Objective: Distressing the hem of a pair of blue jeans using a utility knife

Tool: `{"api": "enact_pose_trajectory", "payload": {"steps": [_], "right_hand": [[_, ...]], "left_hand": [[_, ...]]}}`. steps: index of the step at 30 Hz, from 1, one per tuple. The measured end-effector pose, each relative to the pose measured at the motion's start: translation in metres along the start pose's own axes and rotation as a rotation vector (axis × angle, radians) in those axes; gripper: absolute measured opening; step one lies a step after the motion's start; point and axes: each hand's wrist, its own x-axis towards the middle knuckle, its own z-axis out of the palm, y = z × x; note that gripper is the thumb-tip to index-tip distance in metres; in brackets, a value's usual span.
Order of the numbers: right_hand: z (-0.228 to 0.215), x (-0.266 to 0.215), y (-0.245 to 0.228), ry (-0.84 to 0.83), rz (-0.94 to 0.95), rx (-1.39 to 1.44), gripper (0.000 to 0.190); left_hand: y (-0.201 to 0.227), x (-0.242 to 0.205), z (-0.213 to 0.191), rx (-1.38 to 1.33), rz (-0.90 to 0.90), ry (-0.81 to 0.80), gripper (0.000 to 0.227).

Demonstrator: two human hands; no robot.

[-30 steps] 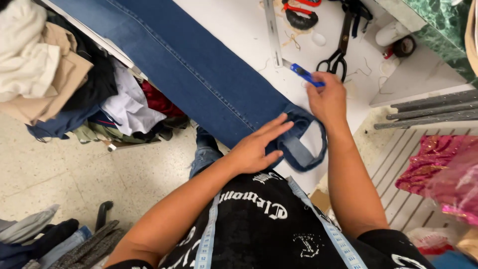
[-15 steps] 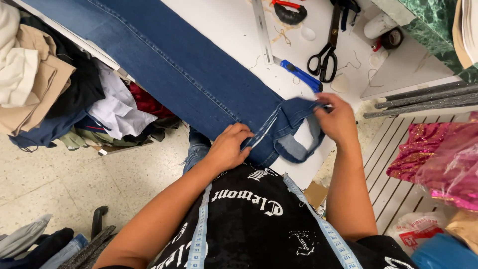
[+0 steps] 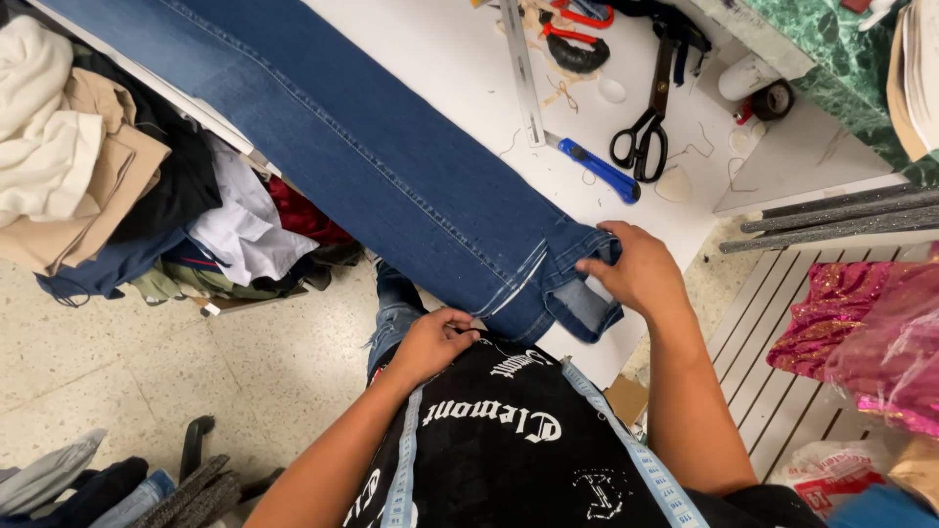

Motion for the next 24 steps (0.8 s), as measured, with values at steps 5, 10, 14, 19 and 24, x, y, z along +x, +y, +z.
{"api": "enact_pose_trajectory", "payload": {"steps": [5,10,14,19,24], "right_hand": [[0.01,0.006,0.02,-0.006,-0.063,0.611,0.025],[0.017,0.011,0.017,-0.095,-0.041,1.678,0.024],[0.057,0.023,0.053,-0.036,0.055,1.145,0.026],[0.033,-0.02,-0.009,-0.121,-0.013,0.97,0.034],[0.007,-0.022,-0.059,-0.549,-0.645,1.435,0.067]], "left_hand": [[-0.004,0.016,0.011,-0.143,-0.115,-0.142,0.079],[-0.022,0.035,0.029,-0.117,-0.111,-0.143,0.078],[-0.014,0.03,0.037,0.131,0.053,-0.077,0.032],[0.013,0.014,0.034,0.122,0.199,-0.085,0.016],[0.081,0.012,0.021,-0.424,-0.111,-0.148,0.07]]}}
